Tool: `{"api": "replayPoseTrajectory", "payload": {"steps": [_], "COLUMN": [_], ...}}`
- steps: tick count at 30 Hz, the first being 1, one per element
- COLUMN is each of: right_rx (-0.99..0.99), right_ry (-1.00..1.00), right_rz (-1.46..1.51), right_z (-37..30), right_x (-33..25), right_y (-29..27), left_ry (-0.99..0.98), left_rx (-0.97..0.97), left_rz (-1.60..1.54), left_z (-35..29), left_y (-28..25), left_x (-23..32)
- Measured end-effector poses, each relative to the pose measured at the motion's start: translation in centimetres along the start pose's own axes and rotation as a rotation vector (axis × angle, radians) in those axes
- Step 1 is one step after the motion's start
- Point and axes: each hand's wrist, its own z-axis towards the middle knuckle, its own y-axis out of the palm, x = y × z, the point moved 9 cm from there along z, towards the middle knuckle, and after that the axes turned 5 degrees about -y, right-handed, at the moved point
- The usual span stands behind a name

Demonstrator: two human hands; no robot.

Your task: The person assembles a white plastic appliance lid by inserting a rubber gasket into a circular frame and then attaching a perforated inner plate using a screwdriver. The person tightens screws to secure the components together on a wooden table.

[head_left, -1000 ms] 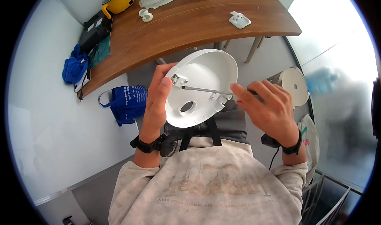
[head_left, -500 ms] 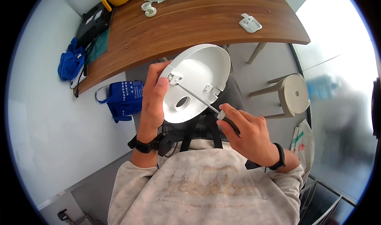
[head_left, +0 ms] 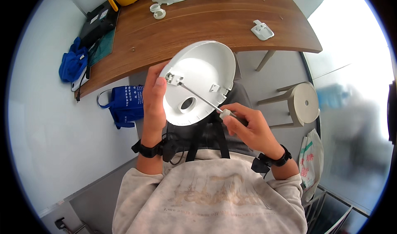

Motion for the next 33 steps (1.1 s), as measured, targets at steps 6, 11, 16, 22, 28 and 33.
{"api": "replayPoseTrajectory", "payload": {"steps": [6, 11, 16, 22, 28, 33], "right_rx": [0.31, 0.363, 0.257, 0.286, 0.282, 0.279], "right_ry": [-0.45, -0.534, -0.271, -0.384, -0.454, -0.483], "right_rz": [-0.601, -0.802, -0.546, -0.577, -0.58, -0.585], "right_z": [-0.7, -0.8, 0.3, 0.1, 0.0, 0.1], "right_x": [-3.7, -4.9, -2.8, -4.2, -4.8, -4.7], "right_y": [-2.1, -2.5, -2.8, -2.2, -1.8, -1.5], "left_ry": [-0.097, -0.126, -0.148, -0.178, -0.187, -0.194], "left_rx": [0.016, 0.025, 0.02, 0.016, 0.001, 0.015], "left_rz": [-0.143, -0.211, -0.305, -0.297, -0.317, -0.312], "left_z": [0.3, 0.3, 0.3, 0.2, 0.3, 0.4], "left_y": [-0.6, -0.7, -0.3, -0.3, 0.0, 0.0], "left_x": [-1.8, -2.2, -2.5, -3.1, -2.9, -3.0]}}
